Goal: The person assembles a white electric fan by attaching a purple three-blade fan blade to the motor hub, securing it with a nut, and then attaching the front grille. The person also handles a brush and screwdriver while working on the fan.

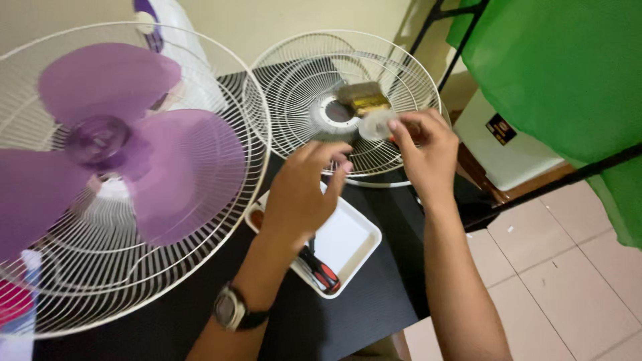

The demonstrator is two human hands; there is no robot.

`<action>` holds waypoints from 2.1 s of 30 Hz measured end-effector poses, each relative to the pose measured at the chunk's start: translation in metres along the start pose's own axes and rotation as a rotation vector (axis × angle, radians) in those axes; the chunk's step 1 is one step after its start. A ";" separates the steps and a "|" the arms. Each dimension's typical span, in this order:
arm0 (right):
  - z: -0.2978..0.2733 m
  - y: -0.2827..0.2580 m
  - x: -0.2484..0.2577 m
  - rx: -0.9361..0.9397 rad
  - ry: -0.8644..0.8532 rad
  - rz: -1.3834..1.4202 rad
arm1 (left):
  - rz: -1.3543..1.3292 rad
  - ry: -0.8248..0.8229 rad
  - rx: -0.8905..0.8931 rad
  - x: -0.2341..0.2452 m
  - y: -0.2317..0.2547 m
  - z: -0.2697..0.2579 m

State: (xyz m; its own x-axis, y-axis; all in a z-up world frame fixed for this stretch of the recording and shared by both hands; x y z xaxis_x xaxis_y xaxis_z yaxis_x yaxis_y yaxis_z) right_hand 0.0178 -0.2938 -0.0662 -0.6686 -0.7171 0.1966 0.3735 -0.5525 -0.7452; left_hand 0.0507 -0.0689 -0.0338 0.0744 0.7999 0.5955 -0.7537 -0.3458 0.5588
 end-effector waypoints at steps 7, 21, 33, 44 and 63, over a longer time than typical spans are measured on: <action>0.043 0.076 -0.030 -0.090 -0.003 -0.197 | 0.133 -0.032 0.122 -0.056 -0.066 0.027; 0.061 0.117 -0.053 -0.347 -0.431 -0.328 | 0.312 -0.427 0.379 -0.106 -0.109 0.055; 0.055 0.130 -0.035 -0.437 -0.391 -0.612 | 0.500 -0.427 0.127 -0.158 -0.102 0.071; 0.058 0.125 -0.031 -0.357 -0.335 -0.430 | 0.400 -0.339 0.199 -0.134 -0.108 0.073; -0.007 0.019 -0.029 -0.706 -0.170 0.512 | -0.436 0.030 0.400 -0.078 -0.042 -0.009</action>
State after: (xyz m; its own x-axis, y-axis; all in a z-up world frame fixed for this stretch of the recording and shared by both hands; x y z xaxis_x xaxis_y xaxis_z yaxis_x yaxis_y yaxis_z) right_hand 0.0394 -0.2807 -0.0902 -0.4030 -0.8888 -0.2182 0.0792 0.2036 -0.9758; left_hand 0.0707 -0.1122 -0.1084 0.2988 0.9213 0.2488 -0.3529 -0.1356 0.9258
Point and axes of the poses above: each hand's wrist, its own z-axis towards the middle knuckle, its own x-axis out of the back of the hand, y = z × x, the point moved 2 cm from there along z, towards the middle knuckle, and after that the axes turned 4 degrees about z, right-handed, at the moved point
